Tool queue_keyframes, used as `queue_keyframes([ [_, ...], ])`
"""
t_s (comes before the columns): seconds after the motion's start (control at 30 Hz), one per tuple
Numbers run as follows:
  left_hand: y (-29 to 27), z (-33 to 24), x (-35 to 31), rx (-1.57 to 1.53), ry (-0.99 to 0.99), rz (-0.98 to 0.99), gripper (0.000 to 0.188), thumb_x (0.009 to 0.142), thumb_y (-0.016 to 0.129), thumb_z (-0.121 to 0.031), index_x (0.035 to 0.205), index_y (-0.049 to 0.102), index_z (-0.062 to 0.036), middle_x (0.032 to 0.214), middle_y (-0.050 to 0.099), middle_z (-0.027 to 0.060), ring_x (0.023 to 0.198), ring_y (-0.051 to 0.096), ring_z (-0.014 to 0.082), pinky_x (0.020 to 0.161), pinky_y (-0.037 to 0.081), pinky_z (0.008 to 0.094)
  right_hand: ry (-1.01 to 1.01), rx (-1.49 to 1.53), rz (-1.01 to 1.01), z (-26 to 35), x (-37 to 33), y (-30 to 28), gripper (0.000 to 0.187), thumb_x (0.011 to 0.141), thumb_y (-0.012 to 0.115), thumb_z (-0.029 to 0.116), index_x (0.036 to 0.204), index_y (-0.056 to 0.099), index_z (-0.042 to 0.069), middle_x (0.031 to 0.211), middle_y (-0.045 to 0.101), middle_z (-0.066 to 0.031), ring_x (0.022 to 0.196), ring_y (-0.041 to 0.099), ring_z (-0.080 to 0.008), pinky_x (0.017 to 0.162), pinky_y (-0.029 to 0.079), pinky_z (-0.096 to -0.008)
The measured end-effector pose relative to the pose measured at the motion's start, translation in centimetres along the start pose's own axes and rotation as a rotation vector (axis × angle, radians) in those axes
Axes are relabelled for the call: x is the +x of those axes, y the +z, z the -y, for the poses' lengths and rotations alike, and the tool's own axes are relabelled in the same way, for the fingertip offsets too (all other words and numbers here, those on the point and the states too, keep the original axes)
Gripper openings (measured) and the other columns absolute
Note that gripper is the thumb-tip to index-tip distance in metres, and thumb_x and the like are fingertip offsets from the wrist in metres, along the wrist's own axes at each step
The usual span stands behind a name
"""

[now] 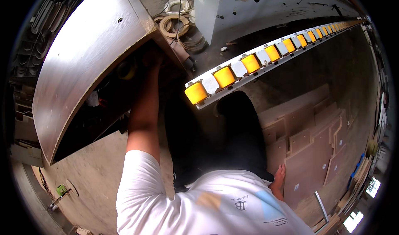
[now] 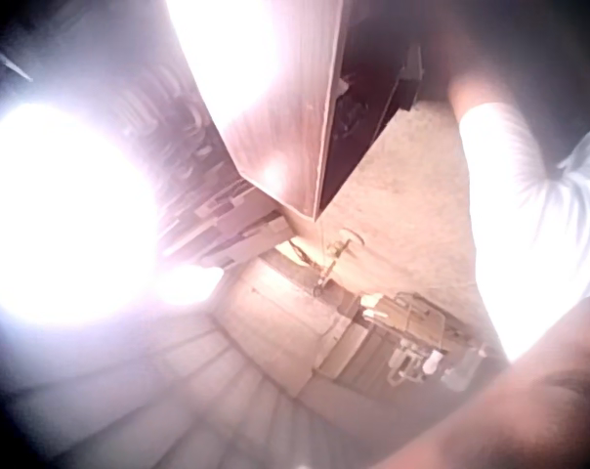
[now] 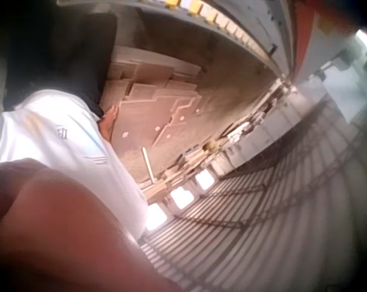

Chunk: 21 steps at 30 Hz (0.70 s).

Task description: The person repeatedly picks up flat cardboard pieces from a stack and places them onto a roller conveyor belt. The person handles the cardboard by hand, moving each piece individually from the floor pile to the machine's intake area.

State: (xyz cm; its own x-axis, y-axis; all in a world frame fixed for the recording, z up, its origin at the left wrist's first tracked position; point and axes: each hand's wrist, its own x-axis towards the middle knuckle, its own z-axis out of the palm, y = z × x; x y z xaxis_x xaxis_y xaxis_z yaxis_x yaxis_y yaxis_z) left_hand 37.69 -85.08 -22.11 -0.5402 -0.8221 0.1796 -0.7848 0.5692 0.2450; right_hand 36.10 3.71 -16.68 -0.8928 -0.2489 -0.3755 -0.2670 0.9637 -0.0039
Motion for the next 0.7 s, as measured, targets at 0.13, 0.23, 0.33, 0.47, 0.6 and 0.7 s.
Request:
queue_keyframes([
  [0.13, -1.3, -0.5, 0.2, 0.024, 0.057, -0.017, 0.064, 0.090, 0.073, -0.041, 0.139, 0.056, -0.0033, 0.132, 0.062, 0.0232, 0.122, 0.060, 0.0397, 0.106, 0.047, 0.0466, 0.007, 0.009, -0.046, 0.8, 0.0, 0.3, 0.049, 0.100, 0.053, 0.011, 0.148, 0.044, 0.004, 0.161, 0.039, -0.0202, 0.148, 0.039, -0.0390, 0.120, 0.036, -0.0466],
  [0.23, -3.2, -0.5, -0.8, 0.057, 0.140, -0.049, 0.059, 0.090, 0.073, -0.038, 0.137, 0.059, -0.0037, 0.129, 0.063, 0.0229, 0.119, 0.062, 0.0399, 0.104, 0.048, 0.0463, -0.013, 0.026, -0.060, 1.3, 0.0, 0.2, 0.052, 0.099, 0.054, 0.010, 0.149, 0.044, 0.004, 0.162, 0.038, -0.0196, 0.148, 0.039, -0.0386, 0.120, 0.036, -0.0462],
  [0.33, -6.1, -1.8, -4.5, 0.028, 0.278, -0.204, 0.055, 0.091, 0.073, -0.036, 0.134, 0.061, -0.0041, 0.126, 0.065, 0.0225, 0.117, 0.063, 0.0400, 0.103, 0.050, 0.0459, -0.016, 0.038, -0.052, 0.3, 0.0, 1.4, 0.053, 0.099, 0.054, 0.009, 0.151, 0.044, 0.004, 0.164, 0.037, -0.0190, 0.148, 0.040, -0.0384, 0.120, 0.036, -0.0456],
  [0.47, -6.8, -3.2, -16.8, -0.399, 0.011, -0.172, 0.072, 0.084, 0.080, -0.031, 0.143, 0.053, -0.0006, 0.143, 0.056, 0.0244, 0.137, 0.048, 0.0408, 0.118, 0.035, 0.0456, -0.080, 0.234, -0.076, 1.8, -0.7, 0.7, 0.053, 0.100, 0.053, 0.008, 0.152, 0.044, 0.004, 0.164, 0.037, -0.0183, 0.148, 0.041, -0.0384, 0.119, 0.037, -0.0451],
  [0.6, -8.7, -4.1, -26.7, -0.500, -0.126, 0.113, 0.063, 0.083, 0.082, -0.027, 0.136, 0.059, -0.0015, 0.145, 0.057, 0.0230, 0.140, 0.049, 0.0398, 0.118, 0.039, 0.0459, -0.129, 0.277, -0.104, -0.1, -1.1, 2.0, 0.056, 0.100, 0.051, 0.007, 0.155, 0.040, 0.005, 0.165, 0.035, -0.0177, 0.149, 0.039, -0.0386, 0.119, 0.037, -0.0447],
  [0.7, -10.8, -4.5, -29.5, -0.453, -0.018, 0.102, 0.051, 0.085, 0.079, -0.024, 0.129, 0.064, -0.0038, 0.139, 0.063, 0.0190, 0.134, 0.056, 0.0386, 0.113, 0.045, 0.0465, -0.114, 0.006, -0.064, 2.2, -1.4, -0.4, 0.059, 0.100, 0.050, 0.008, 0.158, 0.036, 0.006, 0.166, 0.034, -0.0173, 0.150, 0.036, -0.0390, 0.119, 0.036, -0.0446],
])
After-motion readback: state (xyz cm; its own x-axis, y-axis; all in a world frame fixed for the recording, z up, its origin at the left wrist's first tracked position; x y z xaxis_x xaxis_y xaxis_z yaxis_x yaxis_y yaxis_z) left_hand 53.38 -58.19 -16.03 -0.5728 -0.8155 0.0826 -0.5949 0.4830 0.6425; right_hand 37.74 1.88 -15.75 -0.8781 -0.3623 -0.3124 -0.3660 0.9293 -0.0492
